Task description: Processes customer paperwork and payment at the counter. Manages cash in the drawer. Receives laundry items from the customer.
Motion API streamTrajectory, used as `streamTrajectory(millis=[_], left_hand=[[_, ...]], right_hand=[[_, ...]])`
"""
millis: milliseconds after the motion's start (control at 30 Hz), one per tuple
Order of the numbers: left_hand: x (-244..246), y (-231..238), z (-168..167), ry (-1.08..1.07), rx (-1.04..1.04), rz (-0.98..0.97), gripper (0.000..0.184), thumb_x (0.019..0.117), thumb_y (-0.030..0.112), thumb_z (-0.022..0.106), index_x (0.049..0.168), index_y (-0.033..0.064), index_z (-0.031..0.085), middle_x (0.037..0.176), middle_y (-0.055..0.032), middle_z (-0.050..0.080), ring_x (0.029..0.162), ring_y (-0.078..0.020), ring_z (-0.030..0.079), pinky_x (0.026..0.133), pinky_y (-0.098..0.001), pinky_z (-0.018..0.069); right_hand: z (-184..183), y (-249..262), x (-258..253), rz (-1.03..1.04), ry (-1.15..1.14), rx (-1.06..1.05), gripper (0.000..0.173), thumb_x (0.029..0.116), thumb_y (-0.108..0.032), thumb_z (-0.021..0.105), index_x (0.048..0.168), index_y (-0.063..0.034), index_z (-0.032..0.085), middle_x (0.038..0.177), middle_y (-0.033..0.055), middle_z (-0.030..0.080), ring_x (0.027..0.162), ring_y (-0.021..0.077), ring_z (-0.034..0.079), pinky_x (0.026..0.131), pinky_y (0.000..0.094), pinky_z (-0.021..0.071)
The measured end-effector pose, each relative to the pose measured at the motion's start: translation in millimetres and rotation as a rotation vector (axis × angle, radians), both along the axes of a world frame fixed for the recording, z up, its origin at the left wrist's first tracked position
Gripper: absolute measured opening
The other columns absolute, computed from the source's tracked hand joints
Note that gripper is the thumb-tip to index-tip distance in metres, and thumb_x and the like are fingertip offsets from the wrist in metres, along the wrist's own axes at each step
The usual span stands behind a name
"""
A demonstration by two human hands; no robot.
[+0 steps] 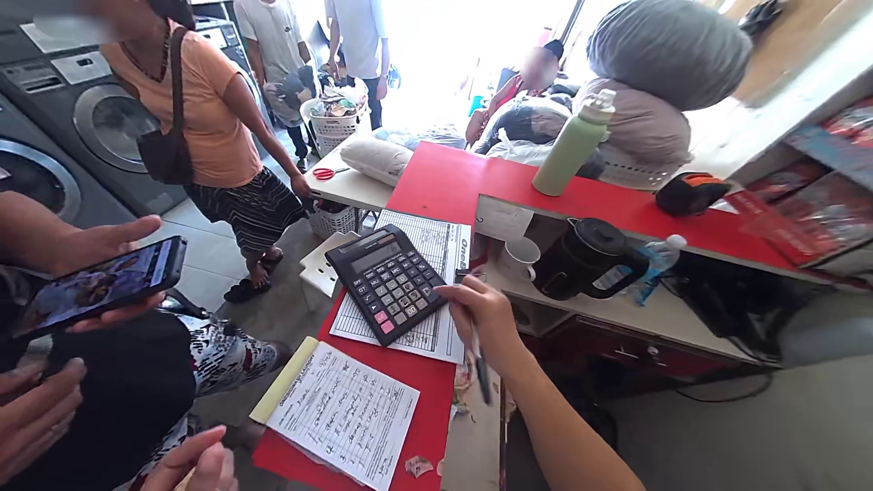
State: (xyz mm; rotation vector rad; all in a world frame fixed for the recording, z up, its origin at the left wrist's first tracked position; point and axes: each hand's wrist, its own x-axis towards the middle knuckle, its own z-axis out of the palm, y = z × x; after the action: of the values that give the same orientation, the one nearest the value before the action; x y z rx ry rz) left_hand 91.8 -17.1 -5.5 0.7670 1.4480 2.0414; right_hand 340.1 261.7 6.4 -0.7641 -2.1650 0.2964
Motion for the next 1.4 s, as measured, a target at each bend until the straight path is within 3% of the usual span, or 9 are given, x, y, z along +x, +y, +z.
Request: streamTrajectory(millis=[100,200,300,433,700,933,1067,1200,1400], left_hand=[[22.8,17.7,10.3,0.182,0.021,0.017,0.024,0.1052,0.016,0.057,0.124,0.0266,0.067,0.091,0.0167,0.069,0.070,0.0029,0.063,0.063,-0.0147,0.0546],[57.9,41.6,22.9,0.476,0.123,0.074,0.025,0.1044,0.028,0.060,0.128,0.0329,0.066,0.100,0.0215,0.064,0.080,0.0076,0.061,0.071,-0.0101,0.0528],[90.0,52.3,31.5,0.595,0.239,0.027,0.026,0.1021,0.035,0.063,0.128,0.0342,0.066,0.097,0.0197,0.063,0.081,0.0086,0.059,0.073,-0.0075,0.0498],[112.3,48.6,39.0,0.553,0.376,-0.026,0.033,0.0973,0.029,0.071,0.130,0.0295,0.065,0.091,0.0177,0.069,0.076,0.0064,0.063,0.070,-0.0090,0.0530],[129.4,35.9,15.6,0.031,0.199,-0.407,0.094,0.0882,0.003,0.077,0.162,0.0066,0.018,0.129,-0.0106,0.067,0.105,-0.0231,0.072,0.089,-0.0353,0.0631],[133.6,30.9,9.2,0.120,0.090,-0.399,0.049,0.0844,0.003,0.080,0.131,0.0008,0.067,0.097,-0.0081,0.076,0.083,-0.0150,0.074,0.079,-0.0283,0.0635],[135.6,35.5,4.4,0.176,0.086,-0.472,0.034,0.0857,0.005,0.080,0.119,0.0019,0.074,0.102,-0.0075,0.077,0.086,-0.0142,0.074,0.080,-0.0266,0.0632],[130.8,40.3,-0.4,0.234,0.002,-0.646,0.020,0.0907,0.017,0.078,0.111,0.0170,0.076,0.110,0.0038,0.069,0.096,-0.0084,0.069,0.084,-0.0247,0.0615],[138.6,55.8,5.9,0.343,0.160,-0.801,0.025,0.0924,0.004,0.073,0.108,0.0229,0.071,0.118,0.0067,0.072,0.105,-0.0094,0.070,0.090,-0.0266,0.0606]], right_hand=[[20.4,-66.9,-7.4,0.435,-0.004,-0.201,0.028,0.1021,-0.021,0.063,0.125,-0.0059,0.070,0.095,0.0077,0.072,0.076,0.0137,0.067,0.072,0.0311,0.0589],[12.3,-115.3,-21.3,0.714,-0.023,-0.282,0.042,0.0952,-0.036,0.074,0.116,0.0002,0.069,0.084,0.0106,0.067,0.075,0.0209,0.064,0.071,0.0358,0.0562],[6.1,-129.9,-23.1,0.825,0.147,-0.451,0.033,0.0909,-0.021,0.079,0.106,0.0057,0.066,0.084,0.0123,0.064,0.075,0.0153,0.061,0.070,0.0266,0.0529],[18.4,-134.9,-4.7,0.946,0.326,-0.820,0.018,0.0935,-0.009,0.074,0.095,0.0054,0.064,0.078,0.0037,0.064,0.070,0.0012,0.059,0.064,0.0167,0.0492],[10.8,-125.9,39.0,0.649,0.335,-0.523,0.019,0.1000,-0.014,0.067,0.093,0.0034,0.071,0.086,0.0069,0.066,0.079,0.0053,0.062,0.071,0.0180,0.0526],[-4.1,-142.0,59.1,0.492,0.187,-0.391,0.023,0.1047,-0.018,0.059,0.097,0.0013,0.071,0.086,0.0079,0.067,0.075,0.0068,0.062,0.070,0.0185,0.0534],[-3.5,-148.7,66.0,0.433,0.276,-0.427,0.018,0.0979,-0.015,0.070,0.095,0.0029,0.071,0.086,0.0084,0.068,0.078,0.0048,0.063,0.071,0.0155,0.0524],[-5.1,-155.5,67.7,0.369,0.247,-0.313,0.015,0.0980,-0.011,0.067,0.091,0.0018,0.072,0.083,0.0111,0.067,0.078,0.0159,0.065,0.073,0.0282,0.0556],[11.2,-173.4,82.5,0.113,0.095,-0.012,0.017,0.0933,-0.008,0.065,0.077,-0.0038,0.069,0.074,0.0087,0.064,0.071,0.0235,0.063,0.059,0.0353,0.0487]])
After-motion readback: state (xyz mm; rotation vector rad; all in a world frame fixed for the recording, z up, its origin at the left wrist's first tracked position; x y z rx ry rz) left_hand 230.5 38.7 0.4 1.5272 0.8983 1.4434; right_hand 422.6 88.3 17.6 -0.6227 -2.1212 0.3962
